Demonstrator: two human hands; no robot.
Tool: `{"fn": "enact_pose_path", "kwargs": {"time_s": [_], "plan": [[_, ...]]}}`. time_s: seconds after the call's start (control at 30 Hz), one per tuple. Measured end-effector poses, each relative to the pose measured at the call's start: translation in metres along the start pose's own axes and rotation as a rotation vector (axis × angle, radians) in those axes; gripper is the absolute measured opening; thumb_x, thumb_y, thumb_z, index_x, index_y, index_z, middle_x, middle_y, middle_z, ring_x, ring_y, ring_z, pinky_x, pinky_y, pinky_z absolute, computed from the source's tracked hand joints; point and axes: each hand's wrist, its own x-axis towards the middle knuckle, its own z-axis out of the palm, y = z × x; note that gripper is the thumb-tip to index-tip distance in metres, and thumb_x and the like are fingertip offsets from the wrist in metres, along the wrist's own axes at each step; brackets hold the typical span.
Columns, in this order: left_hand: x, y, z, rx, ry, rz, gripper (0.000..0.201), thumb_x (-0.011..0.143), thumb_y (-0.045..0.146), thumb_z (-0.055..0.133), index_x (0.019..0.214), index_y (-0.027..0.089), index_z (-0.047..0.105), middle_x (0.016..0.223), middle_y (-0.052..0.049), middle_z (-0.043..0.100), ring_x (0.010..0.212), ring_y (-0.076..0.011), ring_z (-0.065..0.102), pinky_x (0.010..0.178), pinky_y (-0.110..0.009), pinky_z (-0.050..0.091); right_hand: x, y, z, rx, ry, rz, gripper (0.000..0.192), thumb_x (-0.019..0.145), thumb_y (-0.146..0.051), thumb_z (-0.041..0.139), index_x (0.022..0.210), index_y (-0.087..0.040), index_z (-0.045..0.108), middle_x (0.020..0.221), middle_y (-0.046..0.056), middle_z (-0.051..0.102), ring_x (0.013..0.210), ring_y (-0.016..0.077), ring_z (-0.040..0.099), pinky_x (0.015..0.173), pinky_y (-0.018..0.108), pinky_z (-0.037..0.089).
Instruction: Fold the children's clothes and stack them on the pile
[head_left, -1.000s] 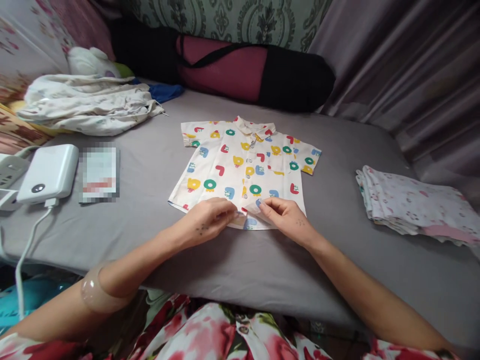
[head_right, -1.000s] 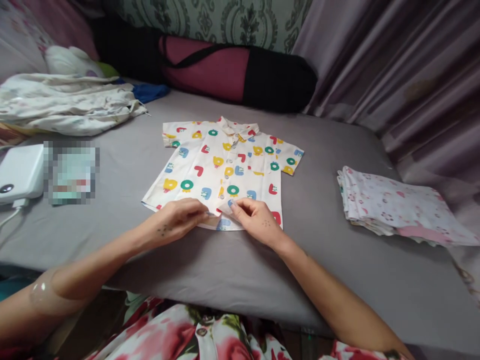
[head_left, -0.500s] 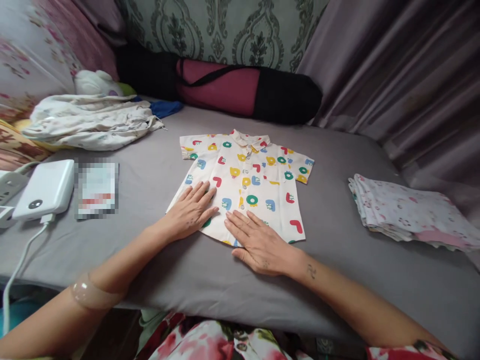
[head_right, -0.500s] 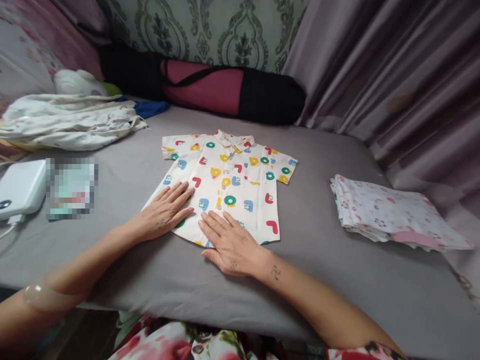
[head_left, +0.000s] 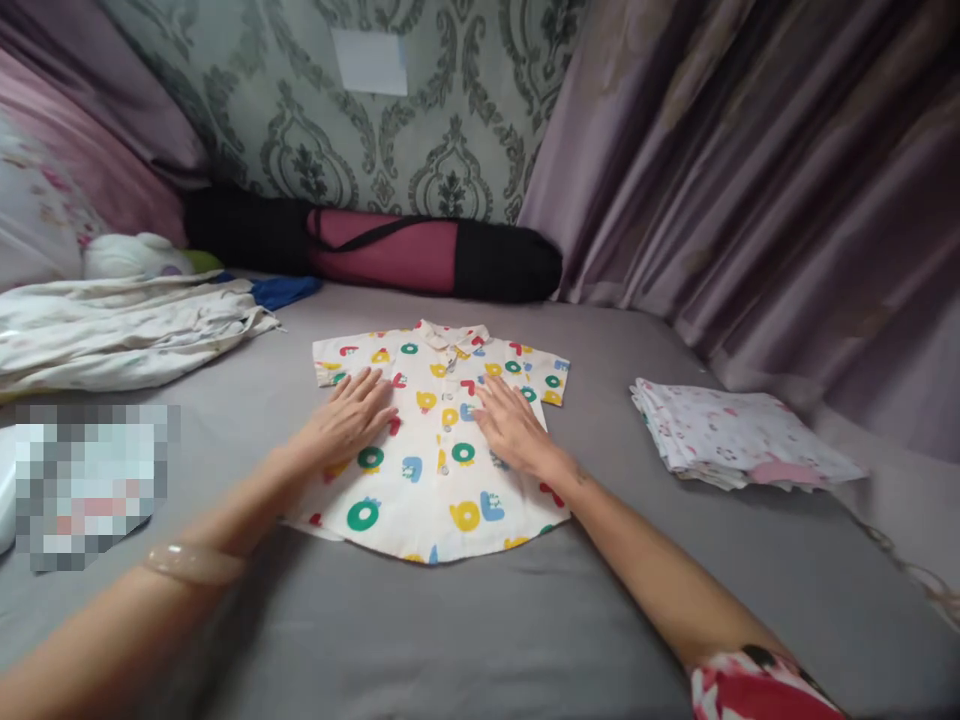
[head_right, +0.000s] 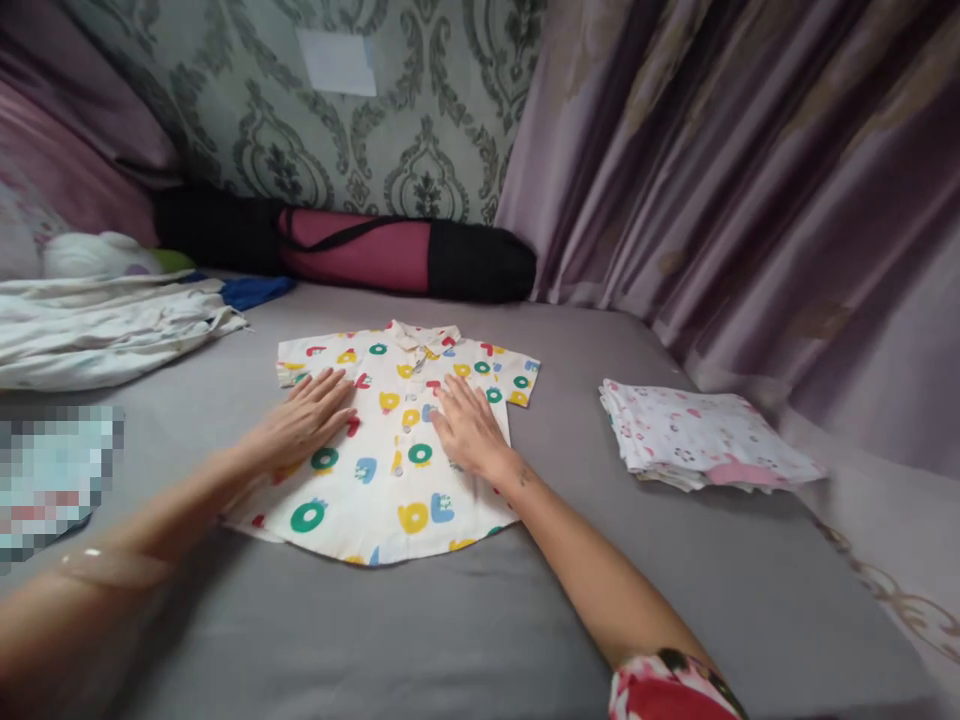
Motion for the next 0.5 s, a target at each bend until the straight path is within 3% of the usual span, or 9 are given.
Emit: {"fn": "enact_pose_path", "kwargs": {"time_s": [0.13, 0.37, 0.5], "plan": [[0.005, -0.008, 0.016, 0.015, -0.066, -0.082, 0.061, 0.098, 0.048, 0.025, 0.148, 0.015, 0.034, 0.158, -0.014, 0.024, 0.147, -0.0274, 0.018, 0.118, -0.048, 0.016, 0.017, 0.023, 0.01, -0.111, -0.026, 0.146, 0.06, 0.101, -0.048, 0.022, 0.152, -0.017, 0.027, 0.161, 0.011, 0.013, 0.149, 0.0242, 0.005, 0.119, 0.048, 0.005], [0.001, -0.004, 0.019, 0.074, -0.072, -0.106, 0.062, 0.097, 0.049, 0.024, 0.149, 0.018, 0.036, 0.158, -0.013, 0.024, 0.147, -0.0292, 0.018, 0.117, -0.049, 0.016, 0.013, 0.025, 0.016, -0.154, -0.065, 0.157, 0.064, 0.1, -0.053, 0.02, 0.153, -0.02, 0.025, 0.161, 0.01, 0.013, 0.149, 0.0252, 0.005, 0.118, 0.05, 0.003], [0.004, -0.006, 0.016, 0.13, -0.026, -0.059, 0.06, 0.096, 0.047, 0.025, 0.145, 0.018, 0.04, 0.154, -0.015, 0.034, 0.144, -0.03, 0.027, 0.114, -0.05, 0.021, 0.014, 0.025, 0.015, -0.139, -0.07, 0.156, 0.064, 0.099, -0.054, 0.019, 0.153, -0.02, 0.024, 0.162, 0.01, 0.011, 0.149, 0.0252, 0.004, 0.118, 0.05, 0.002]]}}
